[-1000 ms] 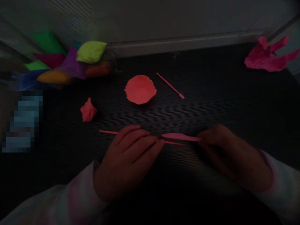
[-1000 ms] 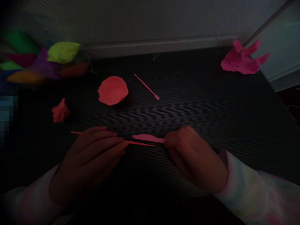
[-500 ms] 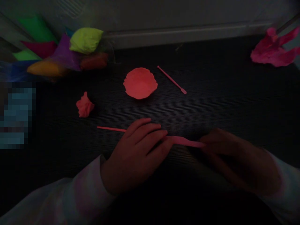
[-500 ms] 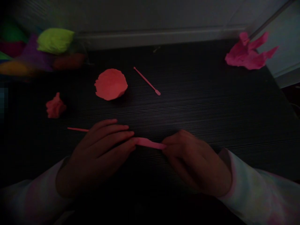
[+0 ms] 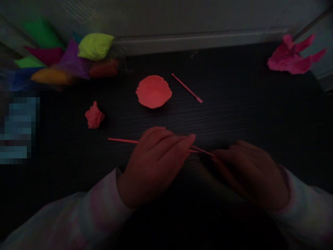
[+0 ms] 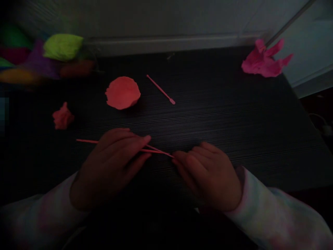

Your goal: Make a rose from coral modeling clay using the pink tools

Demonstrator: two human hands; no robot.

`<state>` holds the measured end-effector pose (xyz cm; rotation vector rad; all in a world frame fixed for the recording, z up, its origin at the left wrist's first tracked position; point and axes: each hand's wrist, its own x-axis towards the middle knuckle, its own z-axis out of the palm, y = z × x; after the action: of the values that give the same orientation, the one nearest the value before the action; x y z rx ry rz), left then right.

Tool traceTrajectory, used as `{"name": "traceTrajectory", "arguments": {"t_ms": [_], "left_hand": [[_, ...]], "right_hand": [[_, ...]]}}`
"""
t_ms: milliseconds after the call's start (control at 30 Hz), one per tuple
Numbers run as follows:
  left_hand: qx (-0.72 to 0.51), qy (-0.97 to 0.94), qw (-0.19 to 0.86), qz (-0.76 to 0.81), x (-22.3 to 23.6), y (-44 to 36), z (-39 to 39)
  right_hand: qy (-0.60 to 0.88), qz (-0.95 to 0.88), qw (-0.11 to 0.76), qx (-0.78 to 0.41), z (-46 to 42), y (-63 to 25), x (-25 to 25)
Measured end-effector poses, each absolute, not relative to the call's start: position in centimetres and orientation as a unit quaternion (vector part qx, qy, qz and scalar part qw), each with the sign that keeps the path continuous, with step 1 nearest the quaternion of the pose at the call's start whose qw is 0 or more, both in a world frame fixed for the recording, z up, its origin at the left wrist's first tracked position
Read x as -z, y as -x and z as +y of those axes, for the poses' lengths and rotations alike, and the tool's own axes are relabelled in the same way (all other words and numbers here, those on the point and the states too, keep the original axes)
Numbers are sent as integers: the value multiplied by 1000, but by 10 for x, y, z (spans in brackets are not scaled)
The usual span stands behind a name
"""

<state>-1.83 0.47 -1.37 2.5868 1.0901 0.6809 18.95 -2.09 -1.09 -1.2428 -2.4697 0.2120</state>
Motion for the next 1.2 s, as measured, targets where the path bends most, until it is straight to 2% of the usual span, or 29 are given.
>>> {"name": "traceTrajectory", "arguments": {"t_ms": [100, 300, 433, 533, 833, 1200], "left_hand": [[-188, -878, 137, 419, 15, 17, 4], [-132, -906, 112, 386, 14, 15, 6], [-144, -900, 108, 398, 10, 6, 7], [-159, -885, 111, 423, 8, -8, 9], [-158, -876, 75, 449, 19, -39, 14], [-178, -873, 64, 449, 24, -42, 14]], "right_hand": [[528, -822, 198, -74, -31, -192, 10], [681, -661, 266, -171, -59, -198, 9], [703, -606, 327, -177, -68, -188, 10], [684, -629, 339, -149, -66, -175, 13], [696, -692, 190, 14, -54, -161, 29], [665, -733, 127, 67, -56, -159, 32]]}}
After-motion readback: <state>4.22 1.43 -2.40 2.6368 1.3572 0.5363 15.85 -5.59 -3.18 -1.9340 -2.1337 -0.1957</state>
